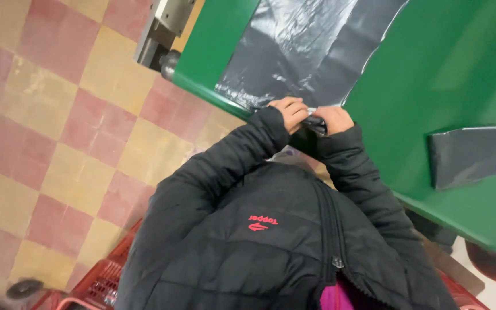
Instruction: Folding large plastic bags on a conveyor belt and placing them into a red crate.
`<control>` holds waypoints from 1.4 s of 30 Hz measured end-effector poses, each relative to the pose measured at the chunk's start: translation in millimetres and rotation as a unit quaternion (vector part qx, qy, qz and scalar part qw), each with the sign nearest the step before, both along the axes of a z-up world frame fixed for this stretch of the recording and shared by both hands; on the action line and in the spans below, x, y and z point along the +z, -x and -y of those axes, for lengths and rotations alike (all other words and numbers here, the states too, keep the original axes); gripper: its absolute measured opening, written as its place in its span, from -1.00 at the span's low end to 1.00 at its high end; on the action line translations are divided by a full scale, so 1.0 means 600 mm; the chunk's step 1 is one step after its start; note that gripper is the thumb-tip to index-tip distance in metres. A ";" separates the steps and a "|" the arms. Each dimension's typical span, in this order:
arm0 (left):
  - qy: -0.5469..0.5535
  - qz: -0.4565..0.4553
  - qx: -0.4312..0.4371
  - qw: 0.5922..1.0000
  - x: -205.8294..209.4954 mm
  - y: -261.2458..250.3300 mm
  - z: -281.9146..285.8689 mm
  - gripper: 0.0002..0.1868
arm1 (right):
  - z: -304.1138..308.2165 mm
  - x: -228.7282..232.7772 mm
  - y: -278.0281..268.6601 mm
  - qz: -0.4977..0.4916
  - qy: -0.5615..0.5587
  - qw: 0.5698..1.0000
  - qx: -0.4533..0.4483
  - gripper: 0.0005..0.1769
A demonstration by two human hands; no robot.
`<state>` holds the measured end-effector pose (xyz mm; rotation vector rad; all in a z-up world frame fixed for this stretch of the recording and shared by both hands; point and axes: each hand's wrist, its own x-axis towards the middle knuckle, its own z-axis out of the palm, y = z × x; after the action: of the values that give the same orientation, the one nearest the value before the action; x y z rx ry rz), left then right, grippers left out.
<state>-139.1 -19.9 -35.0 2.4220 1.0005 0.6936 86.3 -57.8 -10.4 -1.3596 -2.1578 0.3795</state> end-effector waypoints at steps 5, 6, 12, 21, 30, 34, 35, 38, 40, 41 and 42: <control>0.001 -0.065 -0.009 0.998 0.029 0.096 0.013 -0.73 | 0.057 0.032 -0.096 -0.080 0.238 0.967 0.038 -0.69; 0.002 -0.063 -0.019 0.998 0.050 0.111 0.003 -0.73 | 0.084 0.001 -0.135 -0.079 0.238 0.968 0.027 -0.69; 0.358 -0.096 -0.094 0.924 0.134 0.105 -0.117 -0.81 | 0.105 -0.070 -0.299 -0.214 0.370 0.900 -0.083 -0.69; 0.474 0.113 0.009 0.873 -0.052 -0.043 -0.508 -0.60 | -0.277 -0.015 -0.329 -0.414 0.213 0.872 -0.151 -0.57; 0.118 -0.059 0.235 0.963 -0.074 -0.102 -0.533 -0.44 | -0.424 -0.078 -0.357 0.037 -0.034 0.981 -0.185 -0.41; 0.156 -0.052 0.261 0.951 -0.044 -0.119 -0.497 -0.55 | -0.464 -0.055 -0.337 0.102 0.163 0.965 -0.179 -0.29; 0.127 0.007 0.270 0.954 -0.041 -0.123 -0.490 -0.57 | -0.477 -0.052 -0.333 0.096 0.301 0.924 -0.216 -0.32; -0.021 -0.020 0.221 0.975 0.013 -0.140 -0.409 -0.53 | -0.497 -0.087 -0.328 0.269 0.193 0.934 -0.137 -0.51; 0.153 0.075 0.169 0.971 -0.025 -0.146 -0.375 -0.52 | -0.464 -0.065 -0.314 0.182 0.193 0.950 -0.164 -0.59; 0.319 0.167 0.113 0.926 -0.043 -0.149 -0.358 -0.49 | -0.449 -0.052 -0.307 0.097 0.186 0.960 -0.188 -0.66; 0.320 0.165 0.110 0.926 -0.078 -0.136 -0.359 -0.49 | -0.411 -0.025 -0.294 0.095 0.187 0.959 -0.191 -0.66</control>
<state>-57.4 195.6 -81.6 1.5881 1.1429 0.6835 262.5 188.5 -25.2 -2.0575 -1.9675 0.5391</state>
